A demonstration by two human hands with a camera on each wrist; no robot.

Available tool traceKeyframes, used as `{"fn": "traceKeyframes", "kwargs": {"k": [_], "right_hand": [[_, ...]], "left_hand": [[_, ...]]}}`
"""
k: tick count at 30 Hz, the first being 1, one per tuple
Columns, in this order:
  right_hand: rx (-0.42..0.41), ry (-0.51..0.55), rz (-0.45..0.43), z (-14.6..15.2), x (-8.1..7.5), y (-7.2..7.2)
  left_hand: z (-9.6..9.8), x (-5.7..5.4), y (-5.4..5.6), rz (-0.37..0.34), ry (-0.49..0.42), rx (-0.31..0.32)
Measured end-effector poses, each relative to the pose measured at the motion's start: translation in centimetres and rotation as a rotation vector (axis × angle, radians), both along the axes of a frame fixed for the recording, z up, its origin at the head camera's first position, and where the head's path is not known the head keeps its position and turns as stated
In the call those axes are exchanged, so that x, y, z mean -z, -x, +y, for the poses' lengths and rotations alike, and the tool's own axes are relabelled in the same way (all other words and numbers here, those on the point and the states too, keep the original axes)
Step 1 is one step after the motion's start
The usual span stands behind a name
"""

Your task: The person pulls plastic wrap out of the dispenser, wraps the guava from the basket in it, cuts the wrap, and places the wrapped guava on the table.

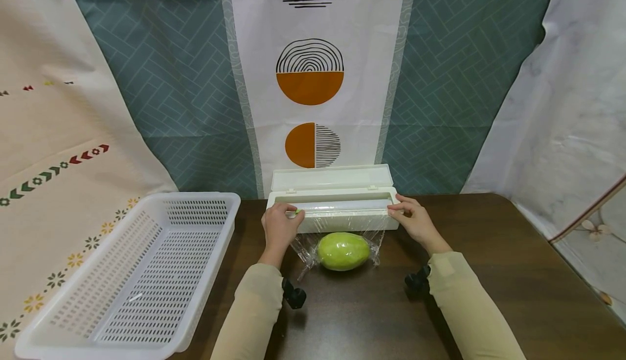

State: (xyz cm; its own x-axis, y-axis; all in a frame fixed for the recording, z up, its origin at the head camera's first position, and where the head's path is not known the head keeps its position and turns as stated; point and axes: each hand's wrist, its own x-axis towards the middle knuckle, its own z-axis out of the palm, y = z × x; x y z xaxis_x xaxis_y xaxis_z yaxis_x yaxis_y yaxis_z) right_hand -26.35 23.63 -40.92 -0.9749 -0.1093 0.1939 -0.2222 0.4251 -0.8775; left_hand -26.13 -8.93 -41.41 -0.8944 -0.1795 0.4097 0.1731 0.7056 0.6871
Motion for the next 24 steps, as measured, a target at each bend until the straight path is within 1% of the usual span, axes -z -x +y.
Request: {"fn": "traceKeyframes", "kwargs": {"k": [2,4,11,15,19,24], "right_hand": [[-0.003,0.01,-0.002,-0.3,-0.6,-0.4],[-0.004,0.001,0.001,-0.4,-0.8,-0.6],[-0.006,0.004,-0.005,-0.5,-0.9,-0.9],[-0.005,0.001,-0.007,-0.5,-0.9,-0.8],[-0.007,0.002,-0.012,-0.1,-0.3,-0.2],[0.004,-0.025,-0.009,0.7,1.3,0.9]], "left_hand": [[-0.1,0.0,0.0,0.001,-0.01,0.002],[-0.2,0.0,0.0,0.002,-0.017,0.005],[-0.4,-0.2,-0.2,0.005,-0.041,0.013],[-0.5,-0.2,-0.2,0.005,-0.041,0.012],[-0.6,-0.2,-0.2,0.016,-0.05,0.014],[-0.9,-0.2,-0.2,0.031,-0.067,0.017]]}}
